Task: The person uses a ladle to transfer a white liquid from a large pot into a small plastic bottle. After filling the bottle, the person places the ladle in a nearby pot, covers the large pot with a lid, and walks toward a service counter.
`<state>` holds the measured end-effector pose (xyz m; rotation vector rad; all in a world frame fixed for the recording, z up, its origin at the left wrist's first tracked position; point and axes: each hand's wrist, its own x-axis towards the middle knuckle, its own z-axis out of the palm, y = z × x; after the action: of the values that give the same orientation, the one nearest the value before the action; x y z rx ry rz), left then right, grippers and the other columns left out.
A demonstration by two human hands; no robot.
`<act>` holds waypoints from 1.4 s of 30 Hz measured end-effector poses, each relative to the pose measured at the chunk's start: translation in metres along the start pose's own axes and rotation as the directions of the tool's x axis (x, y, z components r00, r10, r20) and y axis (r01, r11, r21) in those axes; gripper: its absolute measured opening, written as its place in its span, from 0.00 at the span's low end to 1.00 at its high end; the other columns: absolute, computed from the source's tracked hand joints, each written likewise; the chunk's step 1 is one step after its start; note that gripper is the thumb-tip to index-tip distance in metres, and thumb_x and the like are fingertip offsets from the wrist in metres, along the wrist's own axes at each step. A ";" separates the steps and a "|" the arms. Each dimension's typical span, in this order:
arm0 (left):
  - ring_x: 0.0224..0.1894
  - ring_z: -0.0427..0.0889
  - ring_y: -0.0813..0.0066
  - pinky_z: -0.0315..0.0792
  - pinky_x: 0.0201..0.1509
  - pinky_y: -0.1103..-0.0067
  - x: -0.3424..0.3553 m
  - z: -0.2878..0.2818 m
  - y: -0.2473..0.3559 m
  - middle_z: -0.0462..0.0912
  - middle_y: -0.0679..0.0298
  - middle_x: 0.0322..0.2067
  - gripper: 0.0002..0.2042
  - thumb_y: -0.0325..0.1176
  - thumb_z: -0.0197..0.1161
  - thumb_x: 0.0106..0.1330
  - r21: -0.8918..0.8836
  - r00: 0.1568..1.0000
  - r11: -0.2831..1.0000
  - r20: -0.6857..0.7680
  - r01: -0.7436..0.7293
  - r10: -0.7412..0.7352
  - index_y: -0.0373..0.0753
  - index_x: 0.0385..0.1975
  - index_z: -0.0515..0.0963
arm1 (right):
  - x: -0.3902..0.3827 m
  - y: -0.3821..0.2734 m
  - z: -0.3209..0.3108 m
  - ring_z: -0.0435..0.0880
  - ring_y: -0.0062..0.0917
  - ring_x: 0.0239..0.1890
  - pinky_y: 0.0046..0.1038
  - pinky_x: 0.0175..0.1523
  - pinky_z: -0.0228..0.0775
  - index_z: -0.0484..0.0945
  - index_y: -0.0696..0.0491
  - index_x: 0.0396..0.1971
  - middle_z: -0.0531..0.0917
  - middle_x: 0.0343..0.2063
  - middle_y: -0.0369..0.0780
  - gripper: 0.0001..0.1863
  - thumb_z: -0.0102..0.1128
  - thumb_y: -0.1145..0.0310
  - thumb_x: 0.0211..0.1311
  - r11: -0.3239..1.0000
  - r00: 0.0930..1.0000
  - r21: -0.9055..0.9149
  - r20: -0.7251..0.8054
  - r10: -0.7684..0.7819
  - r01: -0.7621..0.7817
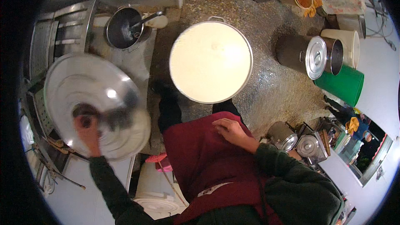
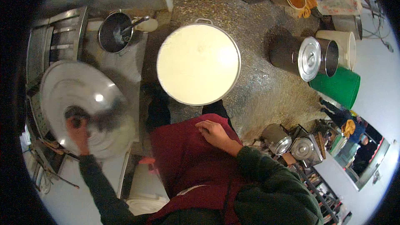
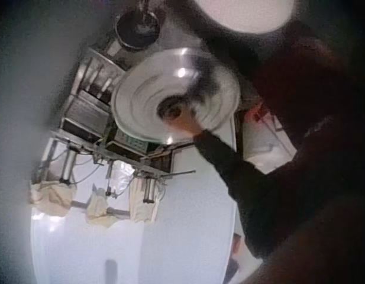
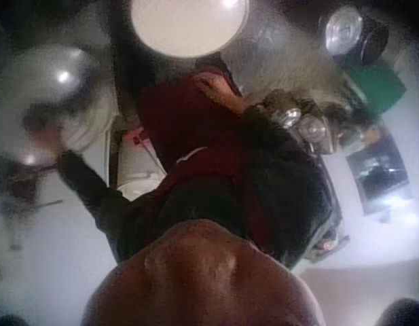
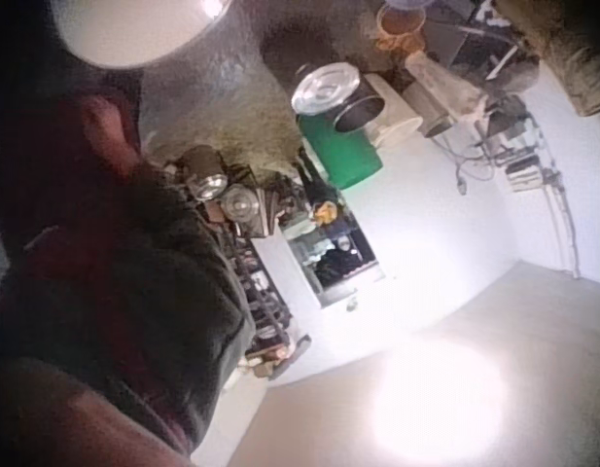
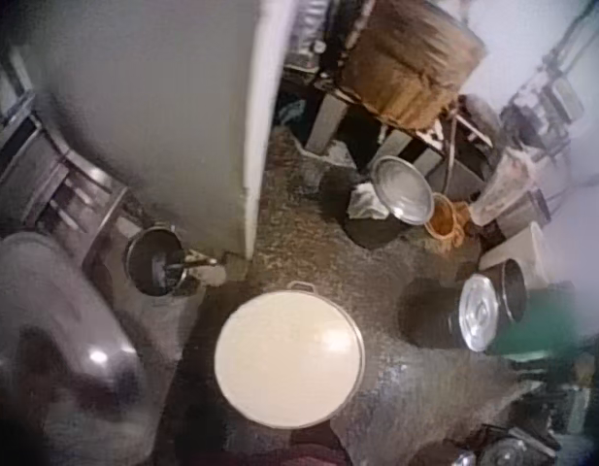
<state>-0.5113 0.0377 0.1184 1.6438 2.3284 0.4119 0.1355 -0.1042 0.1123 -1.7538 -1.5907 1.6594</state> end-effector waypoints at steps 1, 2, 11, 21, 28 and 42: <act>0.55 0.82 0.60 0.76 0.64 0.66 -0.030 0.042 0.058 0.83 0.56 0.51 0.25 0.35 0.81 0.61 0.012 0.995 0.995 -0.010 0.098 -0.098 0.34 0.56 0.79 | -0.013 0.011 -0.012 0.91 0.46 0.52 0.42 0.56 0.84 0.88 0.54 0.53 0.90 0.48 0.48 0.12 0.67 0.73 0.73 1.000 1.000 0.030 0.000 0.002 -0.002; 0.57 0.79 0.58 0.74 0.66 0.65 -0.050 0.080 0.113 0.80 0.56 0.50 0.25 0.34 0.80 0.59 -0.117 0.998 0.992 0.031 -0.044 0.048 0.35 0.54 0.78 | -0.024 0.024 -0.024 0.91 0.46 0.52 0.42 0.57 0.84 0.88 0.54 0.54 0.91 0.49 0.48 0.13 0.67 0.74 0.73 0.998 0.999 0.054 -0.024 0.027 -0.026; 0.53 0.84 0.42 0.81 0.56 0.54 -0.139 0.354 0.438 0.78 0.53 0.52 0.30 0.39 0.83 0.51 -0.144 0.924 0.973 0.314 -0.183 0.220 0.39 0.51 0.76 | -0.133 0.166 -0.143 0.94 0.43 0.48 0.37 0.53 0.85 0.89 0.54 0.53 0.92 0.47 0.50 0.11 0.67 0.74 0.74 0.926 0.871 0.251 -0.337 0.357 -0.282; 0.56 0.85 0.43 0.83 0.58 0.55 -0.128 0.467 0.452 0.78 0.50 0.57 0.33 0.44 0.81 0.54 0.058 0.893 0.964 0.393 -0.261 0.218 0.40 0.57 0.75 | -0.224 0.234 -0.080 0.95 0.40 0.46 0.35 0.51 0.85 0.88 0.56 0.53 0.92 0.47 0.50 0.12 0.66 0.77 0.74 0.860 0.743 0.369 -0.448 0.497 -0.353; 0.56 0.85 0.42 0.83 0.59 0.53 -0.133 0.486 0.445 0.78 0.48 0.58 0.33 0.46 0.81 0.56 0.093 0.883 0.966 0.433 -0.242 0.179 0.40 0.58 0.74 | -0.235 0.211 -0.050 0.93 0.27 0.38 0.29 0.47 0.85 0.87 0.57 0.55 0.92 0.48 0.45 0.12 0.64 0.78 0.76 0.756 0.696 0.524 -0.368 0.616 -0.392; 0.73 0.72 0.40 0.68 0.78 0.56 -0.113 0.515 0.404 0.75 0.37 0.68 0.43 0.47 0.83 0.60 -0.081 0.787 0.970 0.571 -0.230 0.234 0.27 0.69 0.72 | -0.303 0.242 -0.041 0.93 0.39 0.49 0.36 0.56 0.85 0.87 0.54 0.57 0.91 0.50 0.47 0.14 0.66 0.73 0.74 0.785 0.679 0.521 -0.444 0.585 -0.335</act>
<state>0.0678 0.1013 -0.2010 1.7497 1.6789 -0.0481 0.3681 -0.4172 0.1052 -2.2477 -0.4851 1.2681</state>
